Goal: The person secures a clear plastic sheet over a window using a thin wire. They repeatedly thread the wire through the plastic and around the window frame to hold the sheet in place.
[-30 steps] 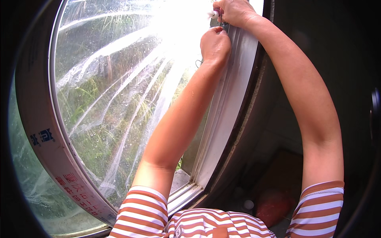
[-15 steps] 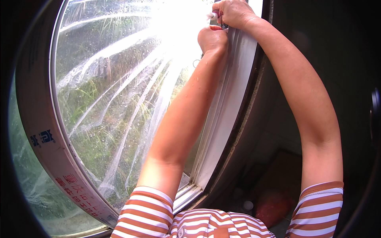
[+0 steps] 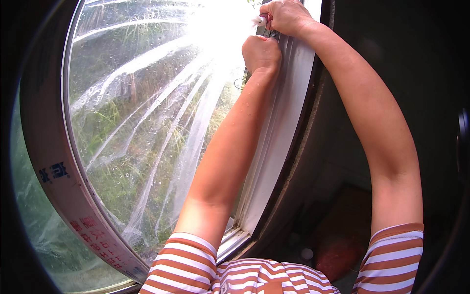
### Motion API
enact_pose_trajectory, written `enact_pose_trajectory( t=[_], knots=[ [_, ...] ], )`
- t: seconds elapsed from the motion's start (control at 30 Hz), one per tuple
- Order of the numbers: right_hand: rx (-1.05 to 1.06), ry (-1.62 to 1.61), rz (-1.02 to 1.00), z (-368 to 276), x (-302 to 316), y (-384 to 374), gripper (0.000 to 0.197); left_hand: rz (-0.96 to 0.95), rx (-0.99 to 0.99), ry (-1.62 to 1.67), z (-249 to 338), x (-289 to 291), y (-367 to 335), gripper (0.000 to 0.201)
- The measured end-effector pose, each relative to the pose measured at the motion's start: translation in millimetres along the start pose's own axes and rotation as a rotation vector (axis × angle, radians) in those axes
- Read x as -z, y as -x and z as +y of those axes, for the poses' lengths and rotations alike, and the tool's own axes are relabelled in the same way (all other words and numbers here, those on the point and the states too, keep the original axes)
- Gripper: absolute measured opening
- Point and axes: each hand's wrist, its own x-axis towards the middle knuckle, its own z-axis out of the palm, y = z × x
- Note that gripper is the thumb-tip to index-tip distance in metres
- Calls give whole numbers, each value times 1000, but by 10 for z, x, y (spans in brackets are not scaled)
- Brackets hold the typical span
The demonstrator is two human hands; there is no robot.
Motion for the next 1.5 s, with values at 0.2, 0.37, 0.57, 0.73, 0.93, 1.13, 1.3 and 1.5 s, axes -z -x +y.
enact_pose_trajectory(
  t=[0.2, 0.37, 0.57, 0.73, 0.93, 1.13, 1.3, 1.5],
  knots=[
    [-5, 28, -17, 22, -11, 10, 9, 88, -4, -75, 60, -25, 21, 18],
    [21, 58, 8, 111, -45, -5, 9, 182, -132, 145, -71, -193, -198, 11],
    [46, 59, 6, 94, -24, -3, 9, 1, -61, 947, -69, -268, -281, 6],
    [36, 75, 22, 99, -21, 24, 13, -245, 131, 1098, 40, -123, -180, 15],
    [11, 55, -79, 34, 105, 14, 15, -327, 179, 1153, 46, -55, -166, 13],
    [-1, 49, -85, 83, 87, -50, 17, -317, 132, 1066, -9, -120, -216, 7],
    [34, 190, -43, 146, 44, -158, 20, -324, 142, 1056, -18, -147, -208, 6],
    [17, 236, -182, -48, 198, -56, 18, -302, 132, 1082, -8, -120, -203, 5]
  ],
)
